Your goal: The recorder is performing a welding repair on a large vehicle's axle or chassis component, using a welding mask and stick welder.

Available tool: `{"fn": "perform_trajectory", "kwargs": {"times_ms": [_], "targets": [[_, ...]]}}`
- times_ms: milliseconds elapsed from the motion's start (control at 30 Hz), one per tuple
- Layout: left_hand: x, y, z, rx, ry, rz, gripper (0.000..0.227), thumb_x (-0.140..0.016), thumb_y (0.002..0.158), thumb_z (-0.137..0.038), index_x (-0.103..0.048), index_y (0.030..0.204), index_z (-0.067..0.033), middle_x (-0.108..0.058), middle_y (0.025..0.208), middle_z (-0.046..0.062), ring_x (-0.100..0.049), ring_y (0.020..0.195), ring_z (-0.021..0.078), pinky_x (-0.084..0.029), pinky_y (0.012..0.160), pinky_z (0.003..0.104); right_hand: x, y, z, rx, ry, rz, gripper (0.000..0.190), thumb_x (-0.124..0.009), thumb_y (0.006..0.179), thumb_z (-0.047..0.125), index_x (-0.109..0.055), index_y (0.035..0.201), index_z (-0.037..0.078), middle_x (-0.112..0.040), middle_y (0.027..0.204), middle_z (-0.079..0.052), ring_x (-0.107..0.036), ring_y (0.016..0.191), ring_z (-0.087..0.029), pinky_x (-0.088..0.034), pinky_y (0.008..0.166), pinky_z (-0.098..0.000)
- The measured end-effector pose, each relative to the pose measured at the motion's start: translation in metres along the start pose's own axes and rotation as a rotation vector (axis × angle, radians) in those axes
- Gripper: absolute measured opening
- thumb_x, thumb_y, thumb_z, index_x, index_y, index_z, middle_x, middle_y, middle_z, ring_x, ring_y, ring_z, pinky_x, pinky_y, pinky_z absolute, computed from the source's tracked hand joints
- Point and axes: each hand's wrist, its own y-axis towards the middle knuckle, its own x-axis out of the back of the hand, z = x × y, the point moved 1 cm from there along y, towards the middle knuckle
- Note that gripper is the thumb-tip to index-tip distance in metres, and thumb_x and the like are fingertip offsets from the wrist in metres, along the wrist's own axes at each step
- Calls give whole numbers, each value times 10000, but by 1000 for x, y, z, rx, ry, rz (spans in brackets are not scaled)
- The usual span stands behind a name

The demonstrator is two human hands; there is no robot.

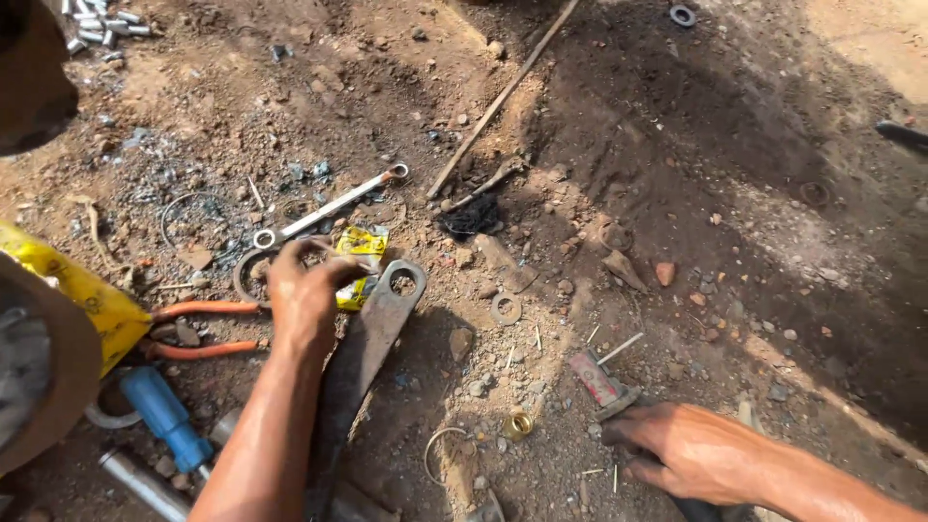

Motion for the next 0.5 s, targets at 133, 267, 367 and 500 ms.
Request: {"fn": "perform_trajectory", "kwargs": {"times_ms": [133,267,367,500], "targets": [[-6,8,9,-98,490,15,433,-807,847,-61,-629,1234,10,-734,1092,202,-736,894,274,-621,736,354,-4,0,-2,-2,-32,10,497,-670,882,284,-616,1350,127,-649,1339,-119,-617,1165,-350,-508,984,-450],[-11,-1,4,95,-150,-134,443,-653,818,113,-570,1249,52,-694,1196,155,-783,848,269,-633,756,340,-8,2,-11,19,-11,-9,494,-681,895,319,-619,1335,104,-661,1297,-139,-641,1122,-363,-527,961,-444],[-9,-2,0,98,-156,-134,423,-653,841,110,-570,1255,78,-704,1142,240,-764,831,287,-656,755,338,-2,4,-4,43,-6,-25,496,-692,884,308,-622,1324,91,-670,1284,-144,-639,1125,-365,-528,957,-446],[-4,1,10,96,-173,-86,406,-667,848,100,-575,1243,126,-704,1115,281,-772,838,282,-638,765,337,-4,4,-3,21,-1,0,493,-684,883,296,-621,1333,105,-669,1307,-130,-633,1157,-347,-523,983,-434]]}}
